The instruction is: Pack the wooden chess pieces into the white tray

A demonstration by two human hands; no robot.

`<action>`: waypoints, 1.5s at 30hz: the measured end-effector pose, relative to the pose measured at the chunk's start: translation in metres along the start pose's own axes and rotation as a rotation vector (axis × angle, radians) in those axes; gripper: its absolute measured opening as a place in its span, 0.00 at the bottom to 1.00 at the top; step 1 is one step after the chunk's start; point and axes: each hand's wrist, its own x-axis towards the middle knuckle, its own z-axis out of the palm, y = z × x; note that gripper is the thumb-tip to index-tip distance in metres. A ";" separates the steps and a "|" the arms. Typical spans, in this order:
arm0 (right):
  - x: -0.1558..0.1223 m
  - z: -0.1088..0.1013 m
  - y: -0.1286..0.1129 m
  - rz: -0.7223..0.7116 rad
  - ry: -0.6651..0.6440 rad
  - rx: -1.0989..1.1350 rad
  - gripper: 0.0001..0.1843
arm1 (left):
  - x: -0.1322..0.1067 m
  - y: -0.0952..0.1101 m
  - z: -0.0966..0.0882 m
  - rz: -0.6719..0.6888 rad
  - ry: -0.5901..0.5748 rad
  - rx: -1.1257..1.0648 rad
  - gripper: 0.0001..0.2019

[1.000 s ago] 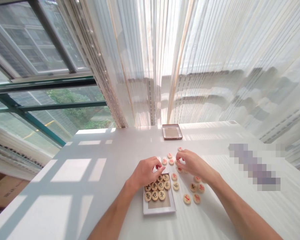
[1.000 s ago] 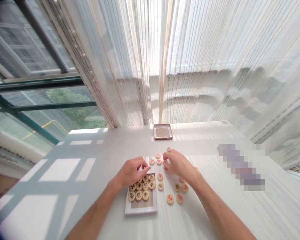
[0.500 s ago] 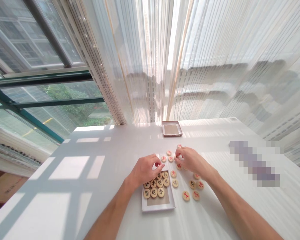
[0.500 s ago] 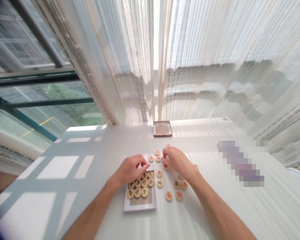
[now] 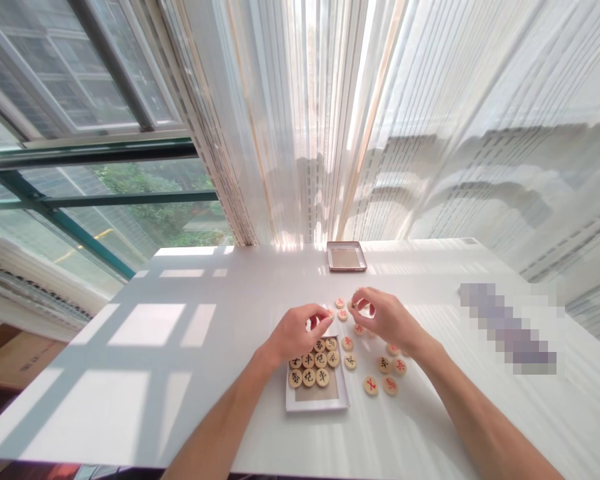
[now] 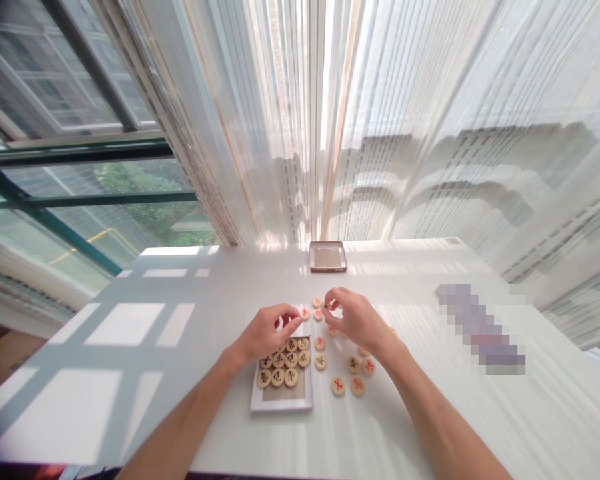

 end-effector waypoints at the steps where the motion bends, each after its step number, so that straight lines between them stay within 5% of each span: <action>1: -0.002 0.001 -0.002 -0.040 0.023 0.063 0.04 | 0.001 0.001 0.002 -0.025 0.002 -0.080 0.09; 7: -0.011 0.018 -0.015 -0.220 0.138 0.163 0.06 | 0.001 0.004 0.010 -0.181 -0.015 -0.520 0.15; 13: -0.015 0.024 -0.021 -0.278 0.175 0.205 0.07 | 0.002 0.004 0.011 -0.251 -0.019 -0.638 0.16; 20: -0.017 0.026 -0.021 -0.277 0.177 0.241 0.10 | 0.004 0.001 0.011 -0.206 0.025 -0.637 0.15; 30: -0.025 0.024 -0.020 -0.163 0.135 0.283 0.09 | 0.000 0.003 0.010 -0.100 -0.093 -0.606 0.15; 45: -0.031 0.022 -0.027 0.010 0.106 0.447 0.10 | -0.001 0.007 0.009 -0.081 -0.115 -0.558 0.15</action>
